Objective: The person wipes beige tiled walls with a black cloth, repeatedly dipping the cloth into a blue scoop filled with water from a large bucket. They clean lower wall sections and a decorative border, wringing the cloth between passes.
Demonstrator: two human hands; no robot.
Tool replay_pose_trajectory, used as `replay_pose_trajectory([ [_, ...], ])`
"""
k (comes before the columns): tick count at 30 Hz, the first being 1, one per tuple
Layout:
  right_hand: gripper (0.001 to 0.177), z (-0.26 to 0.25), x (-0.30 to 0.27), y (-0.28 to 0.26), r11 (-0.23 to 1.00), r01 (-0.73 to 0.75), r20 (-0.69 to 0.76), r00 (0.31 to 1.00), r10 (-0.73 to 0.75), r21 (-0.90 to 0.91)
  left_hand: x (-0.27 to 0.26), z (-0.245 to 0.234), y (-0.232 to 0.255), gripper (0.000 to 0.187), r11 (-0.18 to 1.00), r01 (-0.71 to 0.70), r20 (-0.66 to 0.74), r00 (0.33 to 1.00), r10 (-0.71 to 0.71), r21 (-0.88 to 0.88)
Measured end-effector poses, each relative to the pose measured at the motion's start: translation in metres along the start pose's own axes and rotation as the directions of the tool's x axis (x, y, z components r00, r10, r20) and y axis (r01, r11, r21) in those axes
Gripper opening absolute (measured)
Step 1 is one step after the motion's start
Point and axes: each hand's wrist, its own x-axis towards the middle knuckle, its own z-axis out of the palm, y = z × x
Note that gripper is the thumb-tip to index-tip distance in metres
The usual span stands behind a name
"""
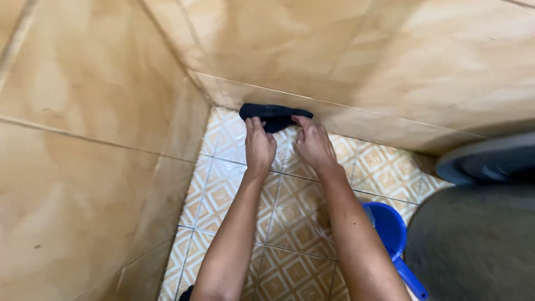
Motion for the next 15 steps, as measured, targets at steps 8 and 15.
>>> replay_pose_trajectory([
  [8,0.053,-0.065,-0.049,0.071,0.984,-0.146,0.015,0.989,0.148,-0.102,-0.047,0.049,0.045,0.052,0.985,-0.155,0.255,0.952,0.169,-0.075],
  [15,0.049,-0.106,-0.079,0.096,0.967,-0.239,-0.089,0.969,0.232,-0.086,-0.057,0.099,0.05,0.055,0.756,0.009,0.339,0.898,0.282,-0.654],
])
